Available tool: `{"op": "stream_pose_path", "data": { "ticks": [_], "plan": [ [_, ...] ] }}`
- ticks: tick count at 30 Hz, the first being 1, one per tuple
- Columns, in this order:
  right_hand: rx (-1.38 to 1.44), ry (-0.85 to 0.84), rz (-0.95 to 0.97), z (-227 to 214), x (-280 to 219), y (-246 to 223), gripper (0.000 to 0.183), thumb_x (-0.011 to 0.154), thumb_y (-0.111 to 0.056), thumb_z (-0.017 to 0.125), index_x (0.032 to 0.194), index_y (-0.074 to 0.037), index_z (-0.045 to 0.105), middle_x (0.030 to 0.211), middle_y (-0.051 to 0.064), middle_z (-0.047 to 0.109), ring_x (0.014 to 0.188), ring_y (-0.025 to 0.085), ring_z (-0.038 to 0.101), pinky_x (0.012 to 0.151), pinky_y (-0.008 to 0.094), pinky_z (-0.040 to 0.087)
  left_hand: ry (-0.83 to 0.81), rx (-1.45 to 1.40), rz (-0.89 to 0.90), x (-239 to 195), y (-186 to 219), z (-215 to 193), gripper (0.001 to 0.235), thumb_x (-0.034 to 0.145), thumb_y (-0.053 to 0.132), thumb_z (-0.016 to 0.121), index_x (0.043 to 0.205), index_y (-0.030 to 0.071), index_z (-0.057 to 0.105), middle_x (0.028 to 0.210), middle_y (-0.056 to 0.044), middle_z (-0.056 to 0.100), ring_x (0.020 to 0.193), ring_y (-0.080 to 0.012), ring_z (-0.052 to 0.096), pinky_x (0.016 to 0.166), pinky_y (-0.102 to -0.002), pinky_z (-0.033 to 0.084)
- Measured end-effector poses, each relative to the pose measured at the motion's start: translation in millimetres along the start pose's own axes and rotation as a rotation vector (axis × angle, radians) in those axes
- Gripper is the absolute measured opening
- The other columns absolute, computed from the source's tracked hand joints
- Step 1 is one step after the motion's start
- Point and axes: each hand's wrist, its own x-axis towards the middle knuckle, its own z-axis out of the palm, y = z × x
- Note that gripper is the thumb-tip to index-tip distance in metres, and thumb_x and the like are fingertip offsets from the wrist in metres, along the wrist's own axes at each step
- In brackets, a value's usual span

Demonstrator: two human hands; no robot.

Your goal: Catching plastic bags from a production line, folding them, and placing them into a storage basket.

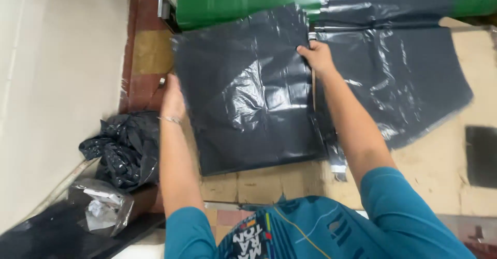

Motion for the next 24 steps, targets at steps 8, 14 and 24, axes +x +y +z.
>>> {"op": "stream_pose_path", "data": {
  "ticks": [8,14,24],
  "plan": [
    [-0.920,0.097,-0.014,24,37,23,0.041,0.079,-0.054,0.086,0.098,-0.017,0.079,0.093,0.010,0.075,0.099,0.037,0.073,0.080,0.052,0.058,0.336,1.230,0.352,33,-121,-37,0.027,0.101,0.042,0.063,0.106,0.015,0.064,0.092,-0.016,0.073,0.093,-0.0396,0.071,0.084,-0.052,0.054],
    [-1.266,0.036,-0.039,56,31,-55,0.080,0.078,-0.061,0.087,0.126,0.000,0.067,0.130,0.017,0.055,0.130,0.044,0.044,0.106,0.055,0.037,0.400,1.465,0.512,19,-103,-2,0.024,0.100,0.034,0.062,0.107,0.011,0.063,0.085,-0.019,0.072,0.079,-0.0402,0.073,0.073,-0.051,0.057],
    [-1.042,-0.020,-0.512,69,36,10,0.040,0.075,-0.029,0.089,0.098,-0.017,0.059,0.089,0.006,0.070,0.101,0.030,0.069,0.096,0.044,0.043,-0.245,1.125,0.985,-16,-155,72,0.037,0.102,0.051,0.054,0.110,0.017,0.068,0.084,-0.002,0.062,0.088,-0.0239,0.069,0.084,-0.037,0.056]
  ]
}}
